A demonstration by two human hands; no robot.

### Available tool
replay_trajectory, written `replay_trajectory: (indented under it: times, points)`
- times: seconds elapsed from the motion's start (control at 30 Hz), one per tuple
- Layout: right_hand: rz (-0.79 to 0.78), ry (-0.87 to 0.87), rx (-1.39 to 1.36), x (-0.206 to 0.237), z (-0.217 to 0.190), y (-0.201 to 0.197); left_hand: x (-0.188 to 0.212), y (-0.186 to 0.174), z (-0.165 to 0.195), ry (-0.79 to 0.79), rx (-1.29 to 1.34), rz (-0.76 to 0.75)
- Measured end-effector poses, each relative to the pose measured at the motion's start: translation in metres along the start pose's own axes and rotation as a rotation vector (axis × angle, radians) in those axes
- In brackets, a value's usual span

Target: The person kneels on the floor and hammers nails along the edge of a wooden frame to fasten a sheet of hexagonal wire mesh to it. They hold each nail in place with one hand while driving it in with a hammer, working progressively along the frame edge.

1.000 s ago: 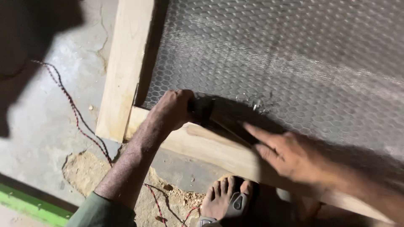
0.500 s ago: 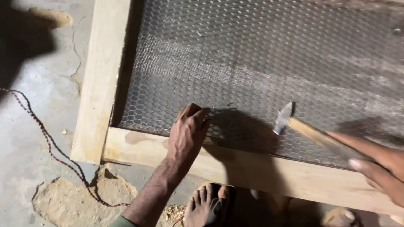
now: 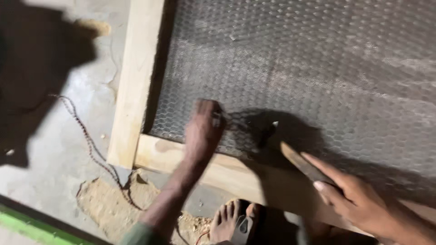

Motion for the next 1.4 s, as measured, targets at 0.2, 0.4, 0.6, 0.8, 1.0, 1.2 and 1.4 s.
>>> replay_trajectory:
  times: [0.2, 0.4, 0.6, 0.8, 1.0, 1.2, 1.4]
  points:
    - [-0.177, -0.045, -0.027, -0.016, -0.017, -0.023, -0.014, -0.075, -0.022, -0.251, 0.319, 0.083]
    - [-0.121, -0.295, 0.036, -0.034, -0.046, -0.03, 0.003, -0.06, -0.012, -0.284, 0.397, -0.029]
    - [-0.158, -0.358, -0.036, -0.028, -0.052, -0.023, 0.006, -0.04, 0.001, -0.143, 0.211, -0.121]
    - [-0.192, 0.128, 0.201, -0.018, 0.017, -0.024, 0.005, -0.005, 0.053, 0.374, 0.108, -0.173]
    - [-0.068, -0.369, -0.138, -0.005, 0.058, -0.034, -0.005, 0.012, 0.044, 0.431, 0.182, -0.271]
    - [-0.131, 0.145, 0.034, -0.013, 0.08, -0.023, -0.019, 0.04, 0.039, 0.558, -0.104, -0.382]
    - [-0.089, 0.072, -0.122, -0.018, 0.079, -0.009, -0.057, -0.04, 0.008, 0.214, 0.059, -0.035]
Point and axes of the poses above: each hand's wrist, its own x-axis away from the middle knuckle, its own y-axis out of the palm, z = x × y, the point moved 4 cm from there along -x, towards the middle knuckle
